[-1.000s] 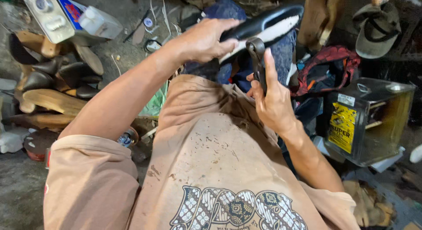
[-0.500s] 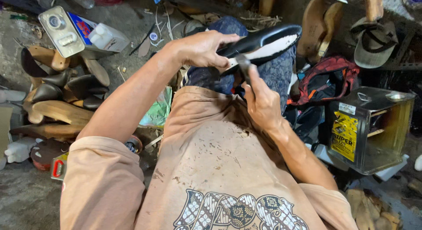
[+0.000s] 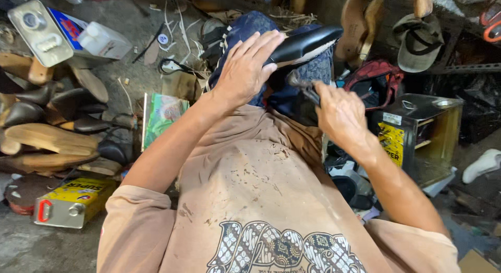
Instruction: The person sits on the floor and uses a hammer and a chisel-like tool to work on the sole of a black shoe held on their lap. They repeatedly strike the tool to shape or attach the sole, occasionally rotating the shoe to access different areas.
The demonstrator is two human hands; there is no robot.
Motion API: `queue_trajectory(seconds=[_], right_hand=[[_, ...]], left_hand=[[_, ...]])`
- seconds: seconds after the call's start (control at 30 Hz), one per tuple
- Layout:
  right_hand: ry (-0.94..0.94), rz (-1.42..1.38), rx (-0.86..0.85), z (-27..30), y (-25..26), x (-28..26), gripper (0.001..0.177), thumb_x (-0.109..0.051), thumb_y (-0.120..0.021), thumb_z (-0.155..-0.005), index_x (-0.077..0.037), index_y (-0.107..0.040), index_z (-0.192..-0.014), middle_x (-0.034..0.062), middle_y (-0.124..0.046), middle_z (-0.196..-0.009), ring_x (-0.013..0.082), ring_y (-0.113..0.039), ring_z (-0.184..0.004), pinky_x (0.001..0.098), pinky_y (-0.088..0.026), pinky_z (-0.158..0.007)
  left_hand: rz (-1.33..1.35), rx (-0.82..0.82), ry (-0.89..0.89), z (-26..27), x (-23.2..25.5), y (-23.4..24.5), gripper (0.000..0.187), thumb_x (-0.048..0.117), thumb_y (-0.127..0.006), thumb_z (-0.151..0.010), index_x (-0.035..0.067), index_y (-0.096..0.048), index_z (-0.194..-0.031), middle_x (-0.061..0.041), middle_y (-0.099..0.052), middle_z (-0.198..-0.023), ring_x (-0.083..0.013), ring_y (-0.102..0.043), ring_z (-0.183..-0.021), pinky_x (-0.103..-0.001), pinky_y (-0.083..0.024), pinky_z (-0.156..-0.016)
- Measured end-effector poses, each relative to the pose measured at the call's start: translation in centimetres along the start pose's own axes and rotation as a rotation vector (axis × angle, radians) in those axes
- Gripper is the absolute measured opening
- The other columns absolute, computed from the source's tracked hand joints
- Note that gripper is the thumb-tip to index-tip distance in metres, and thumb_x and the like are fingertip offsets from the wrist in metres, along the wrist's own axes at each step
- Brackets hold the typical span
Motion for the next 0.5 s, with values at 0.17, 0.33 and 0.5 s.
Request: queue_trajectory(seconds=[0.17, 0.33, 0.5], right_hand=[[0.072, 0.288, 0.059, -1.1, 0.7, 1.8, 0.065, -0.016, -0.071, -0.082, -0.008, -0.057, -0.145, 0.0091, -0.075, -0.102, 0.0313, -0.075, -0.082, 0.0433, -0.060, -0.072], [-0.053, 0.136, -0.283, -2.0, 5.7, 1.0, 0.039, -0.030, -0.052, -0.104, -0.007, -0.055, -0.136, 0.0192, -0.072, -0.113, 0.0453, -0.073, -0.081, 0.0618, -0.058, -0.066], [0.003, 0.141, -0.171, -1.9, 4.3, 2.4, 0.042, -0.040, -0.052, -0.108, -0.006, -0.059, -0.132, 0.0117, -0.070, -0.117, 0.0448, -0.072, -0.078, 0.0596, -0.055, -0.053]], left_hand=[[-0.188, 0.123, -0.083, 0.3, 1.4, -0.1, 0.056, 0.020, -0.068, -0.099, 0.021, -0.047, -0.151, 0.003, -0.047, -0.158, -0.0233, -0.043, -0.147, -0.057, -0.035, -0.113], [-0.216, 0.164, -0.136, 0.8, 2.2, 0.2, 0.055, 0.017, -0.072, -0.098, 0.018, -0.050, -0.149, 0.000, -0.049, -0.157, -0.0242, -0.044, -0.147, -0.060, -0.036, -0.112], [-0.094, 0.164, -0.142, 0.2, 1.1, 1.4, 0.056, 0.016, -0.075, -0.098, 0.015, -0.051, -0.147, -0.003, -0.055, -0.153, -0.0270, -0.053, -0.142, -0.058, -0.049, -0.101]])
Point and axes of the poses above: each hand's wrist, its own z-axis away from the middle knuckle, its own y-axis out of the back of the hand, x = y × z, the point moved 2 cm from there along -z, towards the middle knuckle
